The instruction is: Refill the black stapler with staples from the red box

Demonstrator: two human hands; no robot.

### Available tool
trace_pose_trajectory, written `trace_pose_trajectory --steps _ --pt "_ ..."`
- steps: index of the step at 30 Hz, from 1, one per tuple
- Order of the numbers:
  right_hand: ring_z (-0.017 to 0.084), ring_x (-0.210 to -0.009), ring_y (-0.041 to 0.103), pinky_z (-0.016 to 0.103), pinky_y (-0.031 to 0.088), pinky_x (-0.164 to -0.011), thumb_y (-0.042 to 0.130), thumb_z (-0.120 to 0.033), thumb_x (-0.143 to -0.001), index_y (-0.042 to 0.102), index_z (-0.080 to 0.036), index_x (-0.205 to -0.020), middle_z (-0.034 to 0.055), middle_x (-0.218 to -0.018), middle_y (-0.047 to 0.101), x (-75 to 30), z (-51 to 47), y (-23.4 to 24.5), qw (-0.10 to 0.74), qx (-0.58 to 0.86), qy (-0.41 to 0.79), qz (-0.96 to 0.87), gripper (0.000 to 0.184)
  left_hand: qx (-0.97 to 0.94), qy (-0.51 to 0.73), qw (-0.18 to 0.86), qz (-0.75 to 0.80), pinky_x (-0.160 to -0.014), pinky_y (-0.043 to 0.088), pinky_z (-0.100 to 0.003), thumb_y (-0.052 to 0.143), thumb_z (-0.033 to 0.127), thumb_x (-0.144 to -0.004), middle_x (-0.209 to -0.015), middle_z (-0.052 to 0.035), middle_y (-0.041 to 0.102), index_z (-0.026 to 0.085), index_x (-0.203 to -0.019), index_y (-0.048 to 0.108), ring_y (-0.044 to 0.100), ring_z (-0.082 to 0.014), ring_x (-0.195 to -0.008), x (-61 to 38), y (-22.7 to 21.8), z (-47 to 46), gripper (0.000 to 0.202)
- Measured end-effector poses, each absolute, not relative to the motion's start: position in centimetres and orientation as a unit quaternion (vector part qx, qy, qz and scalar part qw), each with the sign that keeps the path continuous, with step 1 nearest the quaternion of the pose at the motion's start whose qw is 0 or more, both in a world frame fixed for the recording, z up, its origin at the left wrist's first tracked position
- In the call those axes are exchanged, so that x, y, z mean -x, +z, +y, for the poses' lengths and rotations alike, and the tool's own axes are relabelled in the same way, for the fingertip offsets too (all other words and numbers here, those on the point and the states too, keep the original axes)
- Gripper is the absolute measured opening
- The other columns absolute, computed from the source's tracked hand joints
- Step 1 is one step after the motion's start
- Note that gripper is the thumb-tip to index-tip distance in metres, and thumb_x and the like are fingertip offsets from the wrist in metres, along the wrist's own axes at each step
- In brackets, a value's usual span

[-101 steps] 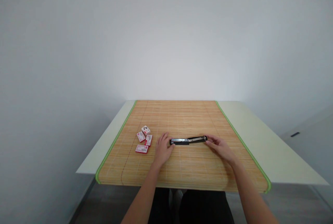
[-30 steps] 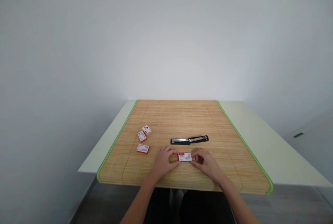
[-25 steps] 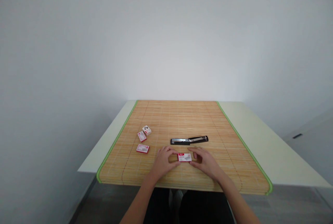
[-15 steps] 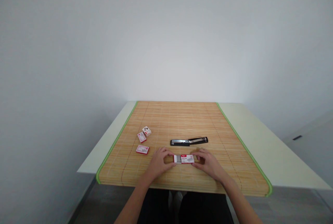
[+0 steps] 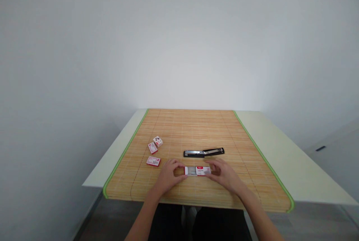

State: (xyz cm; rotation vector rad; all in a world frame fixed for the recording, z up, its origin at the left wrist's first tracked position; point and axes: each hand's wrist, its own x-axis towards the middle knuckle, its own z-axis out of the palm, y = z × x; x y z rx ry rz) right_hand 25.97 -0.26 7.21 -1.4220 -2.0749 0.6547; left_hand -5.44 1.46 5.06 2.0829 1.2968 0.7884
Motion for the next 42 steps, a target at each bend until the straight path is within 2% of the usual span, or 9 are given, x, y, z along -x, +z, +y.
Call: trace_pose_trajectory --steps 5,9,14,21,24,28,34,39,42 --pt "0.022 -0.089 0.064 0.03 0.046 -0.078 0.07 -0.027 -0.09 0.08 -0.029 -0.096 0.0034 -0.088 0.07 -21.1 1.6 9.2 0.194 0.49 0.197 -0.827 0.012 -0.78 0.291 0.273 0.482 -0.096 0.046 -0.039 0.082 0.041 -0.079 -0.11 -0.0036 0.067 0.03 -0.108 0.074 0.06 -0.0262 -0.108 5.4 5.2 1.5 0.032" --pt "0.022 -0.086 0.065 0.029 0.044 -0.078 0.074 -0.018 -0.08 0.081 -0.027 -0.082 0.0037 -0.082 0.073 -18.2 3.4 9.5 0.135 0.465 0.167 -0.859 0.012 -0.778 0.292 0.268 0.487 -0.094 0.046 -0.039 0.083 0.04 -0.078 -0.11 -0.0039 0.067 0.029 -0.108 0.074 0.061 -0.0265 -0.108 5.3 5.0 1.5 0.033" --pt "0.021 -0.079 0.065 0.028 0.043 -0.073 0.075 -0.013 -0.074 0.078 -0.024 -0.07 0.0037 -0.075 0.073 -17.1 4.1 9.1 0.135 0.463 0.172 -0.859 0.012 -0.778 0.291 0.272 0.485 -0.094 0.046 -0.039 0.082 0.04 -0.079 -0.11 -0.0041 0.067 0.03 -0.109 0.074 0.061 -0.0265 -0.107 5.3 5.1 1.4 0.034" --pt "0.017 -0.071 0.065 0.026 0.046 -0.068 0.063 -0.031 -0.095 0.075 -0.024 -0.09 0.001 -0.081 0.074 -20.0 3.3 9.5 0.219 0.499 0.239 -0.804 0.015 -0.777 0.293 0.272 0.486 -0.096 0.045 -0.04 0.082 0.041 -0.079 -0.111 -0.003 0.067 0.031 -0.109 0.074 0.06 -0.0264 -0.109 5.4 5.1 1.4 0.033" --pt "0.018 -0.073 0.065 0.027 0.048 -0.069 0.06 -0.04 -0.097 0.074 -0.022 -0.092 0.0019 -0.08 0.073 -21.9 2.4 9.0 0.29 0.506 0.314 -0.749 0.023 -0.776 0.295 0.274 0.485 -0.096 0.045 -0.039 0.082 0.041 -0.079 -0.111 -0.0031 0.067 0.031 -0.109 0.073 0.06 -0.0261 -0.109 5.4 5.1 1.4 0.033" --pt "0.02 -0.075 0.064 0.029 0.049 -0.069 0.057 -0.049 -0.098 0.072 -0.022 -0.094 0.0035 -0.082 0.072 -23.5 0.7 8.0 0.316 0.517 0.343 -0.718 0.032 -0.776 0.291 0.274 0.489 -0.096 0.046 -0.04 0.081 0.043 -0.08 -0.11 -0.0035 0.067 0.031 -0.109 0.074 0.06 -0.027 -0.109 5.3 5.1 1.4 0.032" --pt "0.026 -0.097 0.063 0.039 0.05 -0.087 0.057 -0.05 -0.098 0.072 -0.024 -0.091 0.007 -0.097 0.07 -25.4 -0.5 7.3 0.333 0.513 0.291 -0.736 0.03 -0.773 0.292 0.273 0.492 -0.096 0.046 -0.04 0.082 0.043 -0.079 -0.112 -0.0036 0.067 0.031 -0.109 0.074 0.06 -0.0271 -0.109 5.3 4.9 1.4 0.033" --pt "0.026 -0.102 0.063 0.039 0.05 -0.091 0.057 -0.046 -0.099 0.072 -0.025 -0.095 0.0071 -0.102 0.069 -26.2 -0.3 7.1 0.326 0.51 0.28 -0.745 0.026 -0.774 0.288 0.274 0.493 -0.098 0.046 -0.041 0.081 0.043 -0.079 -0.112 -0.0041 0.067 0.031 -0.109 0.074 0.06 -0.0278 -0.111 5.3 5.0 1.4 0.033" --pt "0.026 -0.102 0.062 0.039 0.05 -0.091 0.067 -0.045 -0.094 0.071 -0.026 -0.101 0.0064 -0.105 0.068 -25.7 -0.2 6.9 0.311 0.516 0.26 -0.754 0.022 -0.775 0.287 0.276 0.491 -0.097 0.046 -0.041 0.081 0.044 -0.08 -0.111 -0.004 0.067 0.031 -0.109 0.074 0.06 -0.0277 -0.11 5.3 5.1 1.4 0.033"
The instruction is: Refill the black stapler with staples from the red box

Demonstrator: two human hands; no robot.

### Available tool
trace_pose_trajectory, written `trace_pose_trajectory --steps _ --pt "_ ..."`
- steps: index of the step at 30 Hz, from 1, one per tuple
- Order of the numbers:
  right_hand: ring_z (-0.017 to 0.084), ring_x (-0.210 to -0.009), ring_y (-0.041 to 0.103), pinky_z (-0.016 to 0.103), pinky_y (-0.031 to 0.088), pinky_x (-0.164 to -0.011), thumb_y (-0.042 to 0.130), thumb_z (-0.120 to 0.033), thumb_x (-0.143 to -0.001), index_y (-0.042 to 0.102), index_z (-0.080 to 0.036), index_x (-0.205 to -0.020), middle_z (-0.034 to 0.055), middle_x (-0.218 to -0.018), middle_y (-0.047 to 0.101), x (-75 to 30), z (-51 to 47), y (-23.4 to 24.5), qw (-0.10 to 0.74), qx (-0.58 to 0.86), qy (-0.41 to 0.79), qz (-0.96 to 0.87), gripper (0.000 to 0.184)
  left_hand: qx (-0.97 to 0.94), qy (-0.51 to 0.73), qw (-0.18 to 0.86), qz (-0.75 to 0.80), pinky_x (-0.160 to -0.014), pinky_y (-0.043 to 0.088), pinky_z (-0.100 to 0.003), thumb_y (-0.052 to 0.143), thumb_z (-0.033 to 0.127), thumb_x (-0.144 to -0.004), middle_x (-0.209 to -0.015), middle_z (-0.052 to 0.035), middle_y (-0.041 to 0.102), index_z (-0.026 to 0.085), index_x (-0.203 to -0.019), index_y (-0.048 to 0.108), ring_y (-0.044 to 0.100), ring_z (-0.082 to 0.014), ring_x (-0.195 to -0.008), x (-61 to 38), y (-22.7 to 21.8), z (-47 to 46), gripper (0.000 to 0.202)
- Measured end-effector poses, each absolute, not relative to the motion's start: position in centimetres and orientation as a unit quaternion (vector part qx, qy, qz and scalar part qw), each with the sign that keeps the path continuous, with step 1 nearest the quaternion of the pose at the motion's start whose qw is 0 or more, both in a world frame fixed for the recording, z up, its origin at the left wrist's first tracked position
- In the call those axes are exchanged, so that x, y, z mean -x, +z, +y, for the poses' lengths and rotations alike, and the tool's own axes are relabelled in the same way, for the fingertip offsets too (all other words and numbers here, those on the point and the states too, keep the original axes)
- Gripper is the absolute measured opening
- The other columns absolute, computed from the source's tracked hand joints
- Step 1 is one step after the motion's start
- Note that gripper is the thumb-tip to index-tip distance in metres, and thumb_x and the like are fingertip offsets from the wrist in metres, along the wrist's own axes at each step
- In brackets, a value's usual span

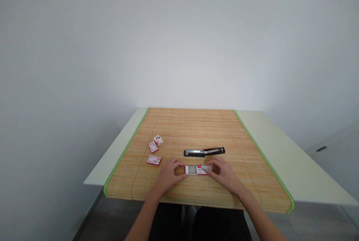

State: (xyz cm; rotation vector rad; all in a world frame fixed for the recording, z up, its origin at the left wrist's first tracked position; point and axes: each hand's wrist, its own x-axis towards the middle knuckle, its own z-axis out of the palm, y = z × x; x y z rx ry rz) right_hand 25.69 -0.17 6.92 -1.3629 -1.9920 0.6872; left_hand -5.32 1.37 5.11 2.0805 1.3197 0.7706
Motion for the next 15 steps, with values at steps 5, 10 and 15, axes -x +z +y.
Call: trace_pose_trajectory --steps 5,10,15 --pt "0.024 -0.097 0.063 0.037 0.051 -0.086 0.067 -0.042 -0.093 0.071 -0.026 -0.101 0.0063 -0.105 0.067 -25.0 -0.2 6.2 0.304 0.523 0.249 -0.756 0.019 -0.775 0.291 0.273 0.491 -0.096 0.046 -0.04 0.082 0.043 -0.079 -0.111 -0.0026 0.067 0.031 -0.109 0.073 0.06 -0.0262 -0.108 5.4 5.0 1.4 0.033" --pt "0.02 -0.075 0.061 0.032 0.051 -0.069 0.063 -0.044 -0.095 0.071 -0.024 -0.097 0.0051 -0.094 0.065 -25.0 -0.6 5.4 0.325 0.546 0.271 -0.723 0.021 -0.777 0.288 0.271 0.489 -0.096 0.045 -0.039 0.082 0.045 -0.079 -0.112 -0.0028 0.067 0.031 -0.108 0.074 0.059 -0.0262 -0.109 5.3 5.0 1.5 0.033" --pt "0.021 -0.081 0.065 0.032 0.053 -0.071 0.061 -0.047 -0.097 0.072 -0.023 -0.095 0.0059 -0.094 0.066 -24.0 -0.8 5.1 0.364 0.536 0.31 -0.696 0.026 -0.787 0.277 0.268 0.482 -0.096 0.044 -0.039 0.084 0.048 -0.078 -0.109 -0.0028 0.068 0.031 -0.107 0.076 0.059 -0.0264 -0.108 4.6 5.2 1.7 0.035"
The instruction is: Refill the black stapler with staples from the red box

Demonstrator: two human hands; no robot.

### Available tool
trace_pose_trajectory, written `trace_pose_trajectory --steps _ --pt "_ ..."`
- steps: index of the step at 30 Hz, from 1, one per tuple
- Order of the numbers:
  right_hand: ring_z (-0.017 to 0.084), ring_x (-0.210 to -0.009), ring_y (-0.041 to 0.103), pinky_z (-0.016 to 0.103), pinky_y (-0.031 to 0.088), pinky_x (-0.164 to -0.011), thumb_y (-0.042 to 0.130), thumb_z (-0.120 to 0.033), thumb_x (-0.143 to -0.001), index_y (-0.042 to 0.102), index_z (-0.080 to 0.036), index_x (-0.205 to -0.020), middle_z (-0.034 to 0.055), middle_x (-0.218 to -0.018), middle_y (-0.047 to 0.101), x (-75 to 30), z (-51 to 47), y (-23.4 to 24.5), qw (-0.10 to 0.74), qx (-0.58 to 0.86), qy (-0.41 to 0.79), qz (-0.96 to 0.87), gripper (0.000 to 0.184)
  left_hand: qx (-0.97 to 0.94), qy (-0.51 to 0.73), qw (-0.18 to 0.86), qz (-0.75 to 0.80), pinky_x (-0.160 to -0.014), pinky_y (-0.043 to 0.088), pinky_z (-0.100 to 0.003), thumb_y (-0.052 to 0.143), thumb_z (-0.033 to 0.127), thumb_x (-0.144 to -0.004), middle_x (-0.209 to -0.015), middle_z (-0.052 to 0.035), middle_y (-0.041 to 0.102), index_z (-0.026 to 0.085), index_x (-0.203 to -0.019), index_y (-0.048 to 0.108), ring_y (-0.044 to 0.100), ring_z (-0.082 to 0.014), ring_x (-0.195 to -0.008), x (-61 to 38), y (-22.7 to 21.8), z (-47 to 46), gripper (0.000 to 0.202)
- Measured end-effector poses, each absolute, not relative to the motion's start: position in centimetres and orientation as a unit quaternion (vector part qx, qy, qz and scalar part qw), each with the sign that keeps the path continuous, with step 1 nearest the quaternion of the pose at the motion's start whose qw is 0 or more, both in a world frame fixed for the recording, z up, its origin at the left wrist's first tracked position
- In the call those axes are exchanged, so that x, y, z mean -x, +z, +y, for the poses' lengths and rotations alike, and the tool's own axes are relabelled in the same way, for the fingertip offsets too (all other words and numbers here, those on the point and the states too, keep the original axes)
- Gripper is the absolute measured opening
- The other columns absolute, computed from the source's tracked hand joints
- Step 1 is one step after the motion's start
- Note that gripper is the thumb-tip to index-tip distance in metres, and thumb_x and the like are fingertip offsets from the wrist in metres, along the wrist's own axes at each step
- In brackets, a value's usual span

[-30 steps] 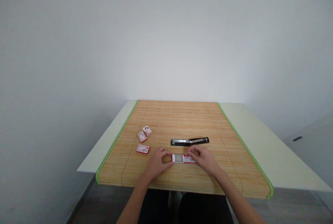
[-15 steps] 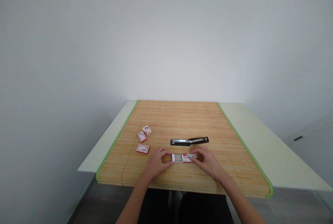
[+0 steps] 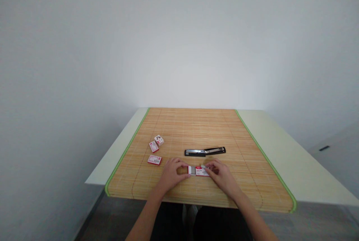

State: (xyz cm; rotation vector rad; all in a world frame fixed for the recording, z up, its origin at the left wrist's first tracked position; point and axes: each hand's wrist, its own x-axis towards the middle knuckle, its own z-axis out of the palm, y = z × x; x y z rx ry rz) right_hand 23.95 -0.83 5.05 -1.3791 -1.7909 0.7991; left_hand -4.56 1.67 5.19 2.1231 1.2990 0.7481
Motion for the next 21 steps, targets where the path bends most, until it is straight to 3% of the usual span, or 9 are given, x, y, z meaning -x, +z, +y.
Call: trace_pose_trajectory --steps 21 --pt "0.023 -0.08 0.068 0.035 0.056 -0.074 0.069 -0.052 -0.09 0.073 -0.024 -0.093 0.0054 -0.091 0.072 -21.8 -1.2 3.2 0.431 0.559 0.348 -0.617 0.029 -0.806 0.251 0.271 0.463 -0.093 0.039 -0.036 0.085 0.054 -0.074 -0.098 -0.001 0.069 0.031 -0.099 0.077 0.06 -0.0248 -0.102 3.4 4.7 2.5 0.035"
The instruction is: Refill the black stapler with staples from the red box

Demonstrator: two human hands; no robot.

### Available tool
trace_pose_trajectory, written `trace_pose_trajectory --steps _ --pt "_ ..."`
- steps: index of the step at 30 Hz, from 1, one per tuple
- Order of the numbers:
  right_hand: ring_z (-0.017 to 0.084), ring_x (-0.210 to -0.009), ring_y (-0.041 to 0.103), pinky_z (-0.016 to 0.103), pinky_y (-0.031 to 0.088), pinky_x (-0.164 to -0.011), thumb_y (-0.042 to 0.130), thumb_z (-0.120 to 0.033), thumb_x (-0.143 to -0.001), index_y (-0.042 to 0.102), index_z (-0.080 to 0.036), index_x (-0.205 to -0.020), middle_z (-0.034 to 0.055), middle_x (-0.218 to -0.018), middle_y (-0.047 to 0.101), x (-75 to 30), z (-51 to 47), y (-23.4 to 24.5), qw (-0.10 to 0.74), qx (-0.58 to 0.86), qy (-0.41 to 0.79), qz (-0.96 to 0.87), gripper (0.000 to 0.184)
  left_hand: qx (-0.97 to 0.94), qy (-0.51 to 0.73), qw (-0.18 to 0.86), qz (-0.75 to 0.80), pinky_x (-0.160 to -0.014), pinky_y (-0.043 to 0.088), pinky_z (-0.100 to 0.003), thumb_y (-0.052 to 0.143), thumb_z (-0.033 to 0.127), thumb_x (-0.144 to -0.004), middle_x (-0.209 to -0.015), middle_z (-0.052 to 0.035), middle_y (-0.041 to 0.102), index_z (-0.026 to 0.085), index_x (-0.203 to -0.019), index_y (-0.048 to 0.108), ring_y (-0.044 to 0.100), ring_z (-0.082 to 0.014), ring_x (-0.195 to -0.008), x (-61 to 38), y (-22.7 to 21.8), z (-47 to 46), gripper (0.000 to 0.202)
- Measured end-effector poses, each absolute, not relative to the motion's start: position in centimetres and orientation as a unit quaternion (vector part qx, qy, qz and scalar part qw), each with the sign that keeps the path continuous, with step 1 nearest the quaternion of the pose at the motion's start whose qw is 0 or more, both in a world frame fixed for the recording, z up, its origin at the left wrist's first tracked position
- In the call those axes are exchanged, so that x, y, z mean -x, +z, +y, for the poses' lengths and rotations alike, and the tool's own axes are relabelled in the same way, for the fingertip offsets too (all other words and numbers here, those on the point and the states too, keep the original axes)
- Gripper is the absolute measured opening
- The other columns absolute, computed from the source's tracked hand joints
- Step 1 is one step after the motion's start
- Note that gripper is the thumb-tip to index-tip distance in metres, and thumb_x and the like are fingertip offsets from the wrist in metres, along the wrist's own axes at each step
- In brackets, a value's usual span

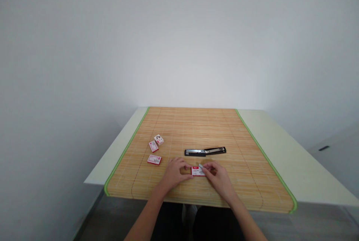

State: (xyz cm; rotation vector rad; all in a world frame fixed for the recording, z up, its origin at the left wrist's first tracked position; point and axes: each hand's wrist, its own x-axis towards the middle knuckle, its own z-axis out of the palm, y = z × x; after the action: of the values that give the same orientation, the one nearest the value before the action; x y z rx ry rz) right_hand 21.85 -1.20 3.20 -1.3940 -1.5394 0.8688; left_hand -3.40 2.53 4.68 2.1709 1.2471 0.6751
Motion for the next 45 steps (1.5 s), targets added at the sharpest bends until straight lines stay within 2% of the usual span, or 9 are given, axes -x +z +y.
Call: trace_pose_trajectory --steps 12,16,19,22,24,26,29,34,45 --pt "0.022 -0.081 0.067 0.034 0.054 -0.075 0.068 -0.049 -0.092 0.073 -0.022 -0.093 0.0047 -0.089 0.071 -21.8 -0.7 3.9 0.408 0.53 0.382 -0.638 0.027 -0.81 0.254 0.281 0.448 -0.091 0.039 -0.035 0.088 0.053 -0.071 -0.095 -0.0004 0.07 0.027 -0.093 0.075 0.062 -0.0236 -0.099 3.1 5.0 2.8 0.037" --pt "0.021 -0.079 0.065 0.033 0.053 -0.072 0.066 -0.047 -0.094 0.072 -0.023 -0.094 0.0037 -0.088 0.069 -22.0 -0.2 4.7 0.388 0.525 0.361 -0.666 0.024 -0.803 0.27 0.292 0.444 -0.091 0.041 -0.036 0.088 0.056 -0.069 -0.094 -0.0012 0.07 0.029 -0.104 0.075 0.062 -0.0248 -0.099 3.3 4.8 2.8 0.046" --pt "0.021 -0.08 0.063 0.033 0.051 -0.071 0.064 -0.045 -0.096 0.072 -0.025 -0.096 0.0043 -0.092 0.068 -21.9 1.2 5.8 0.385 0.522 0.305 -0.698 0.022 -0.767 0.3 0.324 0.466 -0.083 0.046 -0.034 0.079 0.058 -0.078 -0.09 -0.0015 0.069 0.028 -0.119 0.072 0.063 -0.0225 -0.088 3.4 4.2 3.2 0.051" --pt "0.024 -0.094 0.063 0.037 0.051 -0.082 0.065 -0.043 -0.096 0.072 -0.026 -0.098 0.0059 -0.1 0.069 -21.4 3.7 7.0 0.385 0.504 0.234 -0.737 0.018 -0.72 0.342 0.313 0.516 -0.077 0.047 -0.033 0.063 0.053 -0.093 -0.088 -0.0016 0.066 0.027 -0.124 0.068 0.061 -0.0202 -0.081 3.3 3.8 4.1 0.04" --pt "0.026 -0.1 0.061 0.04 0.049 -0.091 0.067 -0.04 -0.095 0.073 -0.026 -0.098 0.0064 -0.101 0.069 -21.0 5.7 7.7 0.375 0.488 0.195 -0.764 0.015 -0.717 0.364 0.262 0.533 -0.089 0.048 -0.036 0.063 0.047 -0.094 -0.101 -0.0034 0.067 0.028 -0.126 0.065 0.062 -0.0222 -0.095 3.1 3.9 4.9 0.038" --pt "0.027 -0.103 0.059 0.042 0.047 -0.095 0.069 -0.037 -0.094 0.073 -0.026 -0.097 0.0065 -0.101 0.069 -20.6 7.3 8.1 0.36 0.474 0.178 -0.784 0.012 -0.735 0.36 0.214 0.533 -0.103 0.043 -0.041 0.068 0.044 -0.091 -0.12 -0.0049 0.064 0.03 -0.131 0.062 0.057 -0.0251 -0.115 2.8 4.1 5.6 0.043" --pt "0.027 -0.105 0.059 0.042 0.046 -0.098 0.072 -0.034 -0.091 0.074 -0.027 -0.098 0.0064 -0.103 0.069 -20.3 8.9 8.1 0.339 0.458 0.178 -0.802 0.009 -0.76 0.317 0.182 0.537 -0.113 0.035 -0.046 0.071 0.042 -0.09 -0.14 -0.0044 0.056 0.034 -0.134 0.06 0.047 -0.0274 -0.132 2.3 4.3 6.2 0.046" --pt "0.027 -0.107 0.059 0.042 0.046 -0.098 0.076 -0.03 -0.088 0.075 -0.027 -0.096 0.006 -0.108 0.068 -20.4 9.4 7.2 0.333 0.455 0.186 -0.805 0.009 -0.766 0.279 0.179 0.551 -0.116 0.031 -0.048 0.068 0.041 -0.092 -0.15 -0.0022 0.051 0.034 -0.124 0.066 0.039 -0.028 -0.14 2.2 4.1 6.8 0.032" --pt "0.026 -0.108 0.059 0.04 0.046 -0.099 0.073 -0.026 -0.088 0.074 -0.025 -0.098 0.0065 -0.11 0.068 -20.4 9.5 6.2 0.336 0.461 0.193 -0.798 0.01 -0.768 0.287 0.176 0.545 -0.117 0.03 -0.047 0.068 0.041 -0.092 -0.152 0.0 0.05 0.035 -0.123 0.066 0.038 -0.0262 -0.142 2.3 3.8 6.9 0.031"
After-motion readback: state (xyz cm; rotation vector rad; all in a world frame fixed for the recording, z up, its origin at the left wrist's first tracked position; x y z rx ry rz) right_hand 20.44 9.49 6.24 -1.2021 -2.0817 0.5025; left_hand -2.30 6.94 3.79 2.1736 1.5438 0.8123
